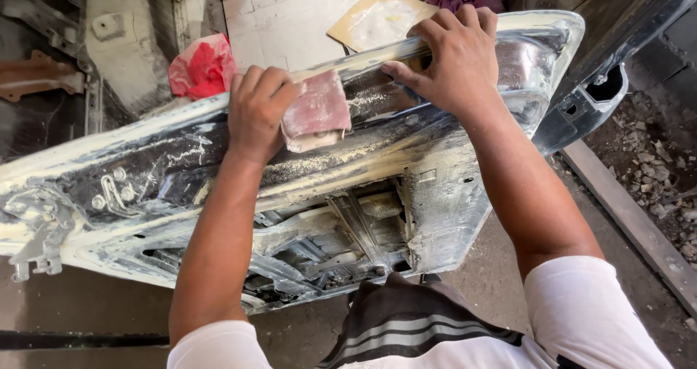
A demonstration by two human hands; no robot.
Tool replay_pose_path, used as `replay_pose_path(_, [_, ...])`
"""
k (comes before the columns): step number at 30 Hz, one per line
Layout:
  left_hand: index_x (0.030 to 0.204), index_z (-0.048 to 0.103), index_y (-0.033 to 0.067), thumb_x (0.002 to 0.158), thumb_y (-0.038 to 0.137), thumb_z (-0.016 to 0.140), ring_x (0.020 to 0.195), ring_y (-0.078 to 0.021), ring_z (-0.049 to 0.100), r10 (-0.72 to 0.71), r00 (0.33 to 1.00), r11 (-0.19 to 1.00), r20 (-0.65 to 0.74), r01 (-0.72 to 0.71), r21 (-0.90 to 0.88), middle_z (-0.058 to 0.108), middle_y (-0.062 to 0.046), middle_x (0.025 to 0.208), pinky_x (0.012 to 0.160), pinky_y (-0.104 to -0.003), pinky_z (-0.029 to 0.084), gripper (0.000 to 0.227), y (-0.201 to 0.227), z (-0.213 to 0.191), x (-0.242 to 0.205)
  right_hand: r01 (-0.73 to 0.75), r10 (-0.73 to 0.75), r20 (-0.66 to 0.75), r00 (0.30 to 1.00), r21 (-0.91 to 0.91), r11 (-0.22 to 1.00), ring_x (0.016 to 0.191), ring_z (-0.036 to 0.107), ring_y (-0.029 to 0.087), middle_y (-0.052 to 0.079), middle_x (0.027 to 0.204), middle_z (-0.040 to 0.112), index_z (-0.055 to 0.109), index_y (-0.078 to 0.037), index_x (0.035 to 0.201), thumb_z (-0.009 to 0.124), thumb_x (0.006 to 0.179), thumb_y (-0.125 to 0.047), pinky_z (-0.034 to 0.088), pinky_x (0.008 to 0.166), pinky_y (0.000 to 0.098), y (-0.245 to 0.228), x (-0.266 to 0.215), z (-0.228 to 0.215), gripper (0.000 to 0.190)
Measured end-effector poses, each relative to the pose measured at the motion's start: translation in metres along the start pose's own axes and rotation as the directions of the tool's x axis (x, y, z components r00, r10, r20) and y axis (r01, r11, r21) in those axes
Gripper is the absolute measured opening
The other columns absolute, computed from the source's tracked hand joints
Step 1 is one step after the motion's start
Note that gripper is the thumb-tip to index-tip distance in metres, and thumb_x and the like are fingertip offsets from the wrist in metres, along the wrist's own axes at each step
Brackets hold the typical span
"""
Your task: The person uses a sanding block to smooth the surface of a large, white car part, likely a bumper or fender, in a workshop setting. They move the sanding block back and forth across the surface, focusing on different areas to remove material and create a smooth finish.
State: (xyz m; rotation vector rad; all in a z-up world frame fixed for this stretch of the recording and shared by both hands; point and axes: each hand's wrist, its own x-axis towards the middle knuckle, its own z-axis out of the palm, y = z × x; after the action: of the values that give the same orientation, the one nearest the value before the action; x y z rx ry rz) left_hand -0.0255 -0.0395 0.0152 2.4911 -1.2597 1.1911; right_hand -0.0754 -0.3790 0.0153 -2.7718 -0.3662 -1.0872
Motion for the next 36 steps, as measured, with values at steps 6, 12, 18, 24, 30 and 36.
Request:
replay_pose_path(6, [0.092, 0.073, 0.0158, 0.094, 0.031, 0.093, 0.084, -0.0159, 0.058, -0.037, 0.998, 0.982, -0.044, 0.028, -0.187, 0.068, 0.000, 0.094, 0.072, -0.034, 0.038, 0.025, 0.026, 0.056, 0.039, 0.007, -0.007, 0.000, 1.000, -0.008, 1.000, 0.110, 0.053, 0.030, 0.010, 0.109, 0.063, 0.074, -0.010, 0.114, 0.074, 0.099, -0.073, 0.031, 0.108, 0.0447, 0.007, 0.001, 0.002, 0.065])
replay_pose_path(12, [0.093, 0.074, 0.0115, 0.087, 0.046, 0.088, 0.083, -0.0206, 0.059, -0.082, 0.994, 0.980, -0.065, 0.069, -0.186, 0.066, -0.004, 0.087, 0.073, -0.039, 0.039, 0.038, 0.022, -0.021, 0.033, 0.024, -0.035, 0.068, 0.997, 0.151, 0.988, 0.107, 0.057, 0.032, 0.015, 0.112, 0.065, 0.069, 0.000, 0.129, 0.084, 0.072, -0.078, 0.031, 0.106, 0.0435, 0.041, 0.002, -0.020, 0.097])
replay_pose_path(18, [0.086, 0.074, 0.0159, 0.097, 0.053, 0.080, 0.071, -0.0157, 0.057, -0.043, 0.983, 0.966, -0.177, -0.004, -0.258, 0.067, 0.000, 0.081, 0.065, -0.035, 0.037, 0.039, 0.055, 0.070, 0.072, 0.055, -0.057, 0.043, 0.997, 0.046, 0.997, 0.114, 0.058, 0.028, 0.010, 0.111, 0.068, 0.071, -0.003, 0.123, 0.083, 0.074, -0.079, 0.033, 0.110, 0.0432, 0.062, -0.011, -0.014, 0.091])
replay_pose_path(24, [0.082, 0.073, 0.0155, 0.099, 0.056, 0.080, 0.065, -0.0142, 0.056, -0.119, 0.992, 0.973, -0.027, 0.112, -0.202, 0.066, -0.001, 0.076, 0.063, -0.036, 0.035, 0.045, 0.026, 0.041, 0.040, 0.024, -0.023, 0.032, 0.999, -0.009, 1.000, 0.109, 0.059, 0.026, 0.009, 0.111, 0.069, 0.073, -0.004, 0.119, 0.084, 0.071, -0.087, 0.033, 0.101, 0.0429, 0.068, -0.010, -0.028, 0.096])
replay_pose_path(30, [0.080, 0.071, 0.0155, 0.094, 0.058, 0.082, 0.066, -0.0141, 0.058, -0.076, 0.989, 0.979, -0.129, 0.049, -0.196, 0.066, -0.001, 0.076, 0.063, -0.035, 0.038, 0.046, 0.075, 0.052, 0.087, -0.012, 0.012, 0.060, 0.998, 0.006, 1.000, 0.101, 0.058, 0.025, 0.008, 0.106, 0.069, 0.073, -0.008, 0.117, 0.084, 0.071, -0.086, 0.033, 0.094, 0.0419, 0.067, -0.010, -0.028, 0.091])
replay_pose_path(36, [0.086, 0.071, 0.0147, 0.094, 0.056, 0.085, 0.070, -0.0158, 0.059, -0.023, 0.993, 0.990, -0.112, 0.007, -0.139, 0.065, -0.002, 0.078, 0.066, -0.034, 0.040, 0.044, 0.077, 0.056, 0.084, 0.044, -0.046, -0.020, 0.999, -0.078, 0.996, 0.102, 0.059, 0.022, 0.004, 0.103, 0.067, 0.073, -0.011, 0.115, 0.086, 0.069, -0.082, 0.036, 0.095, 0.0400, 0.086, -0.020, -0.042, 0.085])
